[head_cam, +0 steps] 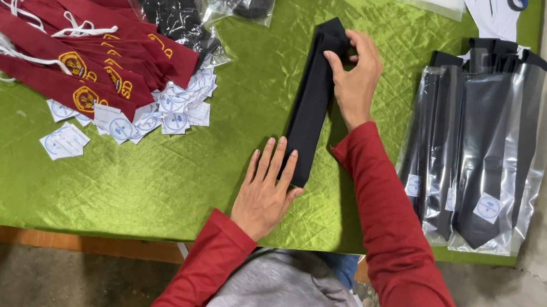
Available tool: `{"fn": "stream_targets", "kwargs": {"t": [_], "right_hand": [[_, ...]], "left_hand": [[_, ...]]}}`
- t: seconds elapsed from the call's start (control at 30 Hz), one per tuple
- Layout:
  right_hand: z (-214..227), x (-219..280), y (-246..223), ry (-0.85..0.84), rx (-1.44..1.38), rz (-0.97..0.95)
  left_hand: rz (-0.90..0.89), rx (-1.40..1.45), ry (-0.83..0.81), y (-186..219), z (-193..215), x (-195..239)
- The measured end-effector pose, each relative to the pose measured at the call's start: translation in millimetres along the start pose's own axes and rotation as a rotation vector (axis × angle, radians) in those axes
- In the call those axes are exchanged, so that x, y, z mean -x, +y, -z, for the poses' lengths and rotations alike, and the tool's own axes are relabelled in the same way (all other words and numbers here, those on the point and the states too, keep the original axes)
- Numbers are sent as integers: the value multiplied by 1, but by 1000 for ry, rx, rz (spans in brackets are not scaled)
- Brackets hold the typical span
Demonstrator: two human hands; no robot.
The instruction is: The person folds a black necktie on a green table, places a small label on it, and then inserts the tie into a clear plastic bag. The person smooths the tie and bag before setting it aside with other packaged ties.
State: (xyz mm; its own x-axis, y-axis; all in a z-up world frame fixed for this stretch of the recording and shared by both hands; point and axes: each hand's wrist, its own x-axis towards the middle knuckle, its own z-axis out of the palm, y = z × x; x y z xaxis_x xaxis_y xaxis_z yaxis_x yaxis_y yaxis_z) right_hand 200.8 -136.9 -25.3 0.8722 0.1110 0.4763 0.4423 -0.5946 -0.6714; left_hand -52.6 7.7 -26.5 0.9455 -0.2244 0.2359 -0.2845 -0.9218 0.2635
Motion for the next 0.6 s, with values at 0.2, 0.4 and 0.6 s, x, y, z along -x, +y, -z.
{"fn": "stream_targets", "kwargs": {"t": [0.2,0.4,0.6], "right_hand": [[-2,-12,14,5,30,-41],[-6,-16,16,38,54,25],[-13,-26,27,30,148,-59]], "left_hand": [[4,-67,-57,2,-3,1],[-85,-112,-1,5,3,3],[-114,-10,19,5,3,4]]}}
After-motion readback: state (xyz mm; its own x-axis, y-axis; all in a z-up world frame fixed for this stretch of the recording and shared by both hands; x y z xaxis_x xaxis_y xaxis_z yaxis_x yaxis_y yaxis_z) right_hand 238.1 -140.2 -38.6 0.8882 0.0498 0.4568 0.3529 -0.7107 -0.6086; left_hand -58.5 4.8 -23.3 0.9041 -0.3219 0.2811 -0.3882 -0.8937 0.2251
